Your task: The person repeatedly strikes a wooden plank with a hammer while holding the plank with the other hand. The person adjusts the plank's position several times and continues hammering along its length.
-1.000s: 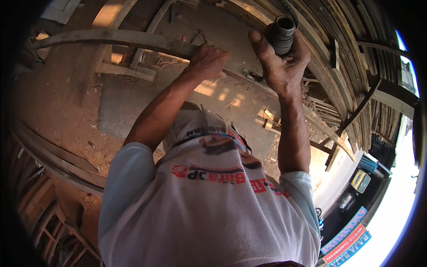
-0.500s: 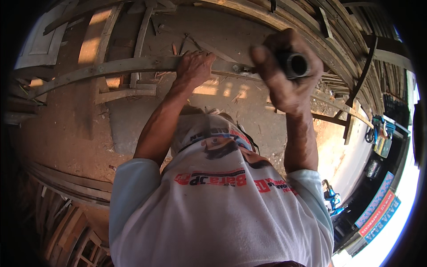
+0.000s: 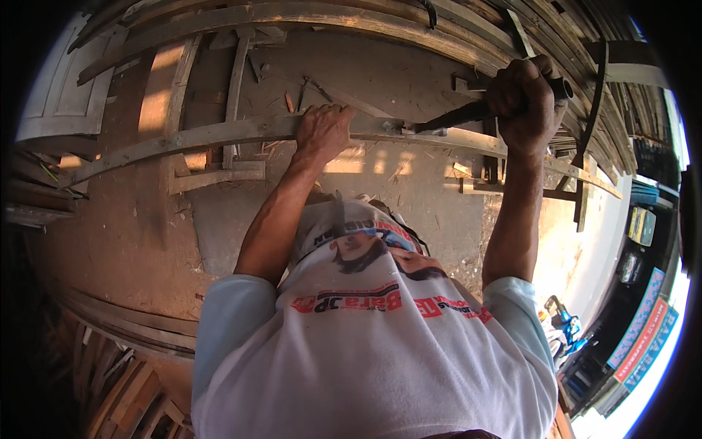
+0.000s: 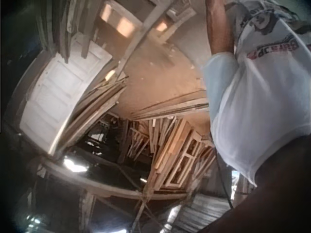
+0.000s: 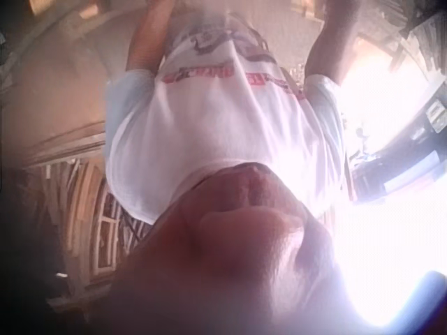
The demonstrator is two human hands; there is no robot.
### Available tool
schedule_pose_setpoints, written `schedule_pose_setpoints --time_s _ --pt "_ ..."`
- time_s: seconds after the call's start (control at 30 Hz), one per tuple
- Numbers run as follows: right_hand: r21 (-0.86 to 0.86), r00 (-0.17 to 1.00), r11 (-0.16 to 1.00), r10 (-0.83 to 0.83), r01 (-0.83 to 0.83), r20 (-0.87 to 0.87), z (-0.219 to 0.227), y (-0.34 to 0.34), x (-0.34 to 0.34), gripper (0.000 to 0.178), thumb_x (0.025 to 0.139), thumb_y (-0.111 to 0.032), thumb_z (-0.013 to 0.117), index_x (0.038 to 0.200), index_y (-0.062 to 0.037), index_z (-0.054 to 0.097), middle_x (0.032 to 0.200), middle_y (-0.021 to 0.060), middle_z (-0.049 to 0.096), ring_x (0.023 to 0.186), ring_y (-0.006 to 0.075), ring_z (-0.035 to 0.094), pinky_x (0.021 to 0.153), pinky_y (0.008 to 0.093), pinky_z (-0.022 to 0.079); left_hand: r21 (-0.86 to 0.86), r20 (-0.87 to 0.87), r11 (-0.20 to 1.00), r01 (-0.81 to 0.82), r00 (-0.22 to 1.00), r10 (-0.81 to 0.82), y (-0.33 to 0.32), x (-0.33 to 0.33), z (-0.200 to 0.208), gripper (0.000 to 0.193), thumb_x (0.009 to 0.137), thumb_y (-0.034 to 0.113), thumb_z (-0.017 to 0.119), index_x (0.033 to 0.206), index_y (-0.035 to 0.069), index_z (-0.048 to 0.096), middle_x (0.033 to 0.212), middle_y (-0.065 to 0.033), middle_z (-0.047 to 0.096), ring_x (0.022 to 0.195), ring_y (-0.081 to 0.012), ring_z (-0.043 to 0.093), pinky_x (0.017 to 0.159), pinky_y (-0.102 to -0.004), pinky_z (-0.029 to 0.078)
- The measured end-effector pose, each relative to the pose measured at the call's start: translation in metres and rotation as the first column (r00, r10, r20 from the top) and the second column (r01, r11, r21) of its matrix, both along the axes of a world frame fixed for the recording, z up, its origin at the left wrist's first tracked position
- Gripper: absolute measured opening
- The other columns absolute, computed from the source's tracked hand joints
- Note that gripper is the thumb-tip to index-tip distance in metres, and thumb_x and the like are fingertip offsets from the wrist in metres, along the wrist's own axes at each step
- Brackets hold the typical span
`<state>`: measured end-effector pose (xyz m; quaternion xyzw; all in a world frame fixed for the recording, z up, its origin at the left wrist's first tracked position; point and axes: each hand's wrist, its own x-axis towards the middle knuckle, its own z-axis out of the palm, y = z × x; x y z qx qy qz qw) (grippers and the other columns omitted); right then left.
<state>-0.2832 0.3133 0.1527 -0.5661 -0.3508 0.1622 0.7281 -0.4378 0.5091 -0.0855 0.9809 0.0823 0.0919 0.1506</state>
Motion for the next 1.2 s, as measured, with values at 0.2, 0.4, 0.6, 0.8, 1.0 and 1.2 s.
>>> schedule_pose_setpoints --time_s 0.2,0.4,0.6,0.8,1.0,1.2 --pt "-0.012 0.944 0.999 -0.030 0.036 0.328 -0.005 0.025 -0.029 0.017 0.100 -0.016 0.061 0.086 -0.0087 0.056 0.062 0.0005 0.052 0.051 0.0077 0.048 0.045 0.0262 0.039 -0.307 0.109 0.952 0.002 0.993 0.033 0.001 -0.015 0.002 0.035 0.077 0.027 0.081 0.103 0.009 0.068 0.094 -0.0136 0.074 0.095 -0.0316 0.074 0.088 -0.0446 0.055" --pt "-0.075 0.994 0.991 -0.104 0.108 0.045 0.011 0.015 -0.017 0.017 0.097 -0.013 0.067 0.081 -0.0070 0.061 0.059 -0.0005 0.056 0.050 0.0067 0.051 0.047 0.0259 0.042 -0.001 -0.089 1.000 -0.015 0.996 0.014 0.002 -0.004 0.005 0.032 0.081 0.032 0.079 0.101 0.008 0.070 0.095 -0.0138 0.076 0.096 -0.0306 0.074 0.087 -0.0448 0.055" --pt "-0.029 0.993 0.998 0.055 -0.052 0.104 -0.004 -0.004 -0.023 0.023 0.097 -0.023 0.072 0.090 -0.0072 0.056 0.065 0.0033 0.058 0.052 0.0138 0.054 0.047 0.0294 0.042 -0.007 -0.133 0.998 -0.063 0.989 0.061 0.008 -0.030 0.018 0.059 0.066 0.047 0.094 0.104 0.009 0.069 0.092 -0.0139 0.074 0.096 -0.0317 0.074 0.088 -0.0452 0.057" --pt "-0.217 0.910 0.975 0.132 -0.047 0.392 0.011 0.050 -0.058 0.028 0.090 -0.025 0.073 0.105 -0.0021 0.070 0.083 0.0081 0.071 0.070 0.0226 0.068 0.067 0.0381 0.057 0.047 -0.115 0.996 -0.082 0.990 0.087 -0.001 -0.020 0.017 0.059 0.064 0.046 0.095 0.100 0.010 0.066 0.093 -0.0124 0.075 0.095 -0.0314 0.073 0.086 -0.0458 0.057" --pt "0.181 0.995 0.983 0.003 0.016 -0.101 0.004 -0.024 -0.001 0.028 0.097 -0.015 0.071 0.082 -0.0086 0.049 0.056 0.0017 0.051 0.041 0.0094 0.045 0.038 0.0253 0.039 0.031 -0.060 0.999 -0.016 0.998 0.017 -0.011 -0.013 0.009 0.062 0.062 0.047 0.096 0.104 0.010 0.070 0.093 -0.0143 0.075 0.094 -0.0332 0.073 0.083 -0.0454 0.058" --pt "-0.135 0.968 0.990 0.007 0.028 0.250 0.022 0.015 -0.035 0.023 0.096 -0.016 0.068 0.079 -0.0094 0.054 0.062 0.0011 0.057 0.054 0.0079 0.054 0.050 0.0285 0.048 0.038 -0.154 0.998 -0.044 0.987 0.050 -0.007 -0.023 0.019 0.066 0.065 0.052 0.093 0.111 0.011 0.071 0.096 -0.0124 0.076 0.097 -0.0322 0.073 0.088 -0.0455 0.056"
